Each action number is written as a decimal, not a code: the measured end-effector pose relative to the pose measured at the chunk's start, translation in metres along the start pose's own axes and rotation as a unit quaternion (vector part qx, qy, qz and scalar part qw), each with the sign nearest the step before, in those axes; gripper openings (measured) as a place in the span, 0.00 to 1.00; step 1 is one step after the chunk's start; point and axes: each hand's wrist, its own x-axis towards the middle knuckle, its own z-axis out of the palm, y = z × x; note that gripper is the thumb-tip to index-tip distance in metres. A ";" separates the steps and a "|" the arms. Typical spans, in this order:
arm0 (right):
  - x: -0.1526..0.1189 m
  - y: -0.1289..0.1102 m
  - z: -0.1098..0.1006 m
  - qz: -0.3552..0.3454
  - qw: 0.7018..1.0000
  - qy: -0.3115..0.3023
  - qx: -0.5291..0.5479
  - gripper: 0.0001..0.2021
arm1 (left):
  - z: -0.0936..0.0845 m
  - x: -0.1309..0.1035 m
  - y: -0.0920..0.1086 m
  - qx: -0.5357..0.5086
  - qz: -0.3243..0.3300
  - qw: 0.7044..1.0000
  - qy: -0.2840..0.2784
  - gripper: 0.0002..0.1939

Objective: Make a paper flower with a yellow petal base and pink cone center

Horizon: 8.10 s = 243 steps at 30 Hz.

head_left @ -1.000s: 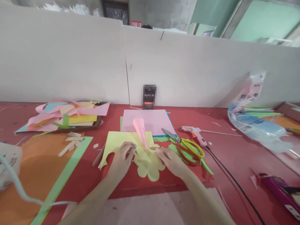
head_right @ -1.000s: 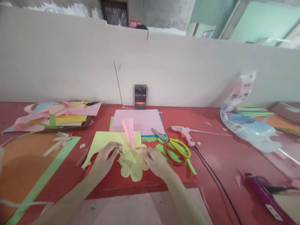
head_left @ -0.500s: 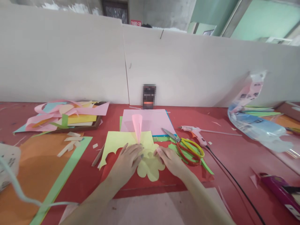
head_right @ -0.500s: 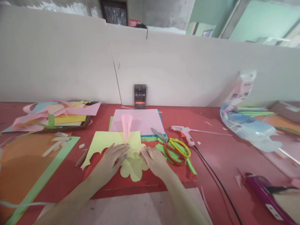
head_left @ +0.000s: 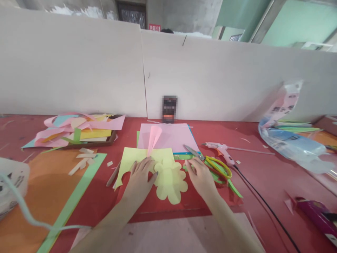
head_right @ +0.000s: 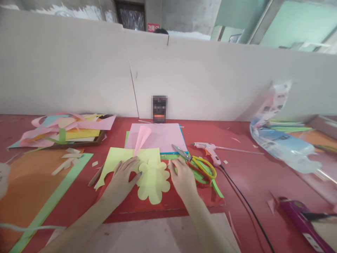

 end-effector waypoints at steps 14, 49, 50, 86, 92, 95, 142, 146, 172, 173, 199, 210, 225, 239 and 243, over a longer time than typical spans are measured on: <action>-0.002 0.002 0.002 0.060 0.989 -0.095 0.093 0.11 | 0.001 0.001 -0.005 -0.024 0.004 1.000 0.002 0.17; 0.001 -0.005 0.009 0.116 0.933 -0.050 0.336 0.10 | -0.011 0.007 0.003 -0.405 -0.134 0.903 -0.051 0.12; 0.001 -0.005 0.011 0.112 0.934 -0.049 0.334 0.10 | -0.012 0.007 0.004 -0.404 -0.131 0.904 -0.054 0.12; 0.000 -0.010 0.018 0.132 0.940 -0.068 0.308 0.15 | -0.006 0.007 -0.003 -0.307 -0.132 0.942 -0.034 0.19; -0.002 -0.011 0.017 0.144 0.941 -0.005 0.306 0.16 | -0.004 0.007 -0.005 -0.307 -0.142 0.941 -0.018 0.19; -0.001 -0.010 0.014 0.164 0.932 0.044 0.320 0.17 | -0.006 0.007 -0.005 -0.316 -0.145 0.937 -0.012 0.19; -0.004 -0.022 0.011 0.155 0.879 -0.011 0.451 0.18 | -0.021 0.009 0.016 -0.560 -0.186 0.807 -0.021 0.31; -0.006 -0.025 0.017 0.145 0.874 -0.059 0.460 0.15 | -0.012 0.009 0.012 -0.563 -0.196 0.802 -0.043 0.23; -0.007 -0.025 0.012 0.140 0.901 -0.090 0.401 0.13 | -0.021 0.003 0.017 -0.452 -0.072 0.877 -0.149 0.15; -0.008 -0.025 0.011 0.130 0.903 -0.110 0.395 0.12 | -0.020 0.004 0.016 -0.438 -0.073 0.887 -0.130 0.15; -0.010 -0.032 0.013 0.123 0.893 -0.130 0.414 0.12 | -0.018 0.001 0.016 -0.429 -0.080 0.882 -0.175 0.15; -0.012 -0.033 0.010 0.111 0.866 -0.191 0.450 0.11 | -0.021 0.001 0.019 -0.415 -0.065 0.888 -0.190 0.12; -0.013 -0.028 0.015 0.116 0.883 -0.202 0.408 0.14 | -0.016 0.001 0.013 -0.390 -0.063 0.901 -0.180 0.20; -0.014 -0.034 0.011 0.100 0.896 -0.217 0.375 0.17 | -0.016 0.000 0.018 -0.380 -0.062 0.906 -0.176 0.15; -0.014 -0.033 0.011 0.102 0.896 -0.217 0.375 0.17 | -0.013 0.000 0.015 -0.366 -0.057 0.912 -0.174 0.17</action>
